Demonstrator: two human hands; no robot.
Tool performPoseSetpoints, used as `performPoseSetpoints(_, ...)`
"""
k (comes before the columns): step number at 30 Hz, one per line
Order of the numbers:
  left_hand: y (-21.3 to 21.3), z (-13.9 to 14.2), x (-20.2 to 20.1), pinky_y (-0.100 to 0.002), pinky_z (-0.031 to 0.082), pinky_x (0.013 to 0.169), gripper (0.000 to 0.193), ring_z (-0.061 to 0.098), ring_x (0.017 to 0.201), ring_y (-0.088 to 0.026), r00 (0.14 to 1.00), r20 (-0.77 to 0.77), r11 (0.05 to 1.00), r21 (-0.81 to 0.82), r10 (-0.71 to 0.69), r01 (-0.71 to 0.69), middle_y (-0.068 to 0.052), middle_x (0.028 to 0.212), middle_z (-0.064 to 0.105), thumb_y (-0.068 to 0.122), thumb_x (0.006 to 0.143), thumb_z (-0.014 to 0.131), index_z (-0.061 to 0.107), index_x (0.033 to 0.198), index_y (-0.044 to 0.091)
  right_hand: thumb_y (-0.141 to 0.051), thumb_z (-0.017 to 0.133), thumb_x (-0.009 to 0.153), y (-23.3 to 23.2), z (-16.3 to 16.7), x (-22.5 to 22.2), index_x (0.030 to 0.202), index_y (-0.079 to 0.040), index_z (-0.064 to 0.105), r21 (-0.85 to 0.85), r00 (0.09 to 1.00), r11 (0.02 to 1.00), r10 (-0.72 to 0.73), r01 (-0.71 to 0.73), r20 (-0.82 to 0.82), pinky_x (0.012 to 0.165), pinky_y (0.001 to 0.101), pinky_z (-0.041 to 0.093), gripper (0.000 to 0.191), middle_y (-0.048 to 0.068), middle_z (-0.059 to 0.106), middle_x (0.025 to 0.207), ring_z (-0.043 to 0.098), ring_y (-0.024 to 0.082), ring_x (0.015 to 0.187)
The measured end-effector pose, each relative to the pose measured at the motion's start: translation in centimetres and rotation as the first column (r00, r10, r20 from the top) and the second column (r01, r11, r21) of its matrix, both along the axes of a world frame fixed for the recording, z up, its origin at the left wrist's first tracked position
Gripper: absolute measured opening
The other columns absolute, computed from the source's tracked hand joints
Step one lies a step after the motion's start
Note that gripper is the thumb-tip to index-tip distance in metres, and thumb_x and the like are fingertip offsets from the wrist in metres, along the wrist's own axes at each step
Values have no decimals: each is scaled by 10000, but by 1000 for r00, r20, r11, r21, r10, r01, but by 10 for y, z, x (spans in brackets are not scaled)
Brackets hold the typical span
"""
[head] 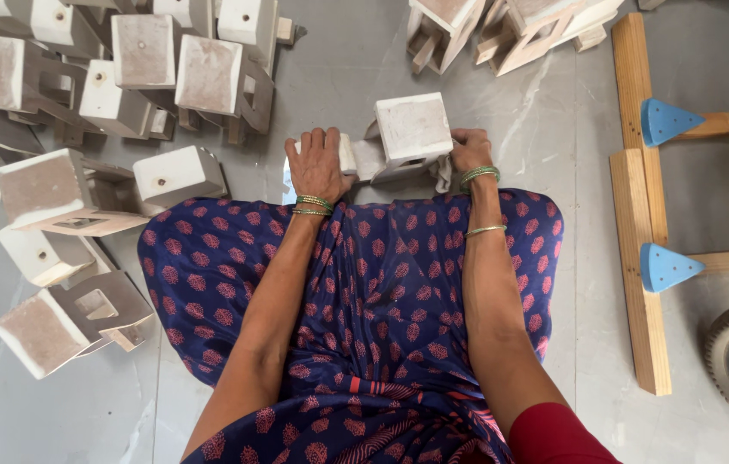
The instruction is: The person sits on the floor among many small wooden stool components and wipes each piece with a cloth, turning pieces over to clean different sides and setting wiped pieces aside in a pile.
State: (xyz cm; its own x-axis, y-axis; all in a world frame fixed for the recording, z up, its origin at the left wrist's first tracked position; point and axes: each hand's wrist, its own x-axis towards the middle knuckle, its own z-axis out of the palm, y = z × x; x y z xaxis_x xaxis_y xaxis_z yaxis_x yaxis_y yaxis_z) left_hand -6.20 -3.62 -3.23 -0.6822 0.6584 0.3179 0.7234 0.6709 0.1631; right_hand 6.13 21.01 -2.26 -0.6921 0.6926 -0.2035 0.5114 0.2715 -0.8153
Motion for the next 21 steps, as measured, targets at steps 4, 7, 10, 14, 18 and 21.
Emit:
performPoseSetpoints(4,0,-1,-1,-504,340,948,718,534,975,-267,1000,-3,1000,20,-9,9,-89,1002,573,388,550,908,605,1126,84,-117,695,806,6,4,13,1085,-50,795,-60,997,998,2,3,82,846,334,576,303,166,794,951,750,208,876)
performPoseSetpoints(7,-1,-2,-2,-490,339,932,729,532,978,-269,1000,5,1000,22,-8,8,-90,997,569,406,552,909,606,1129,79,-142,685,829,11,-10,8,1047,-55,813,132,996,988,-81,85,-32,865,353,571,267,194,784,937,752,250,869)
performPoseSetpoints(10,-2,-3,-1,-483,337,940,732,529,983,-263,1000,-13,999,32,-16,17,-75,1002,566,419,558,910,605,1137,91,-130,697,769,10,-26,-6,1029,-59,836,590,981,800,12,107,-193,867,470,537,303,223,782,960,725,375,914)
performPoseSetpoints(14,-1,-5,-1,-478,334,922,732,525,971,-262,1000,-9,1000,6,-1,1,-80,997,564,412,550,910,604,1132,92,-198,676,911,2,-28,-13,1105,-12,761,39,1000,999,-17,16,19,844,398,542,282,220,759,979,716,275,918)
performPoseSetpoints(18,0,-7,-3,-472,336,924,744,528,971,-255,1000,2,999,-24,21,-21,-78,995,566,406,535,907,603,1134,87,-125,602,911,-4,-17,-2,1075,87,741,-210,993,976,69,-48,92,824,415,579,303,218,773,974,730,272,896)
performPoseSetpoints(21,-2,-9,-4,-481,337,944,725,528,980,-257,1000,11,999,27,-25,24,-74,1008,569,411,553,910,601,1127,94,-142,625,920,-5,-12,5,1083,86,734,-286,987,958,78,-35,139,838,432,560,300,214,756,988,707,289,908)
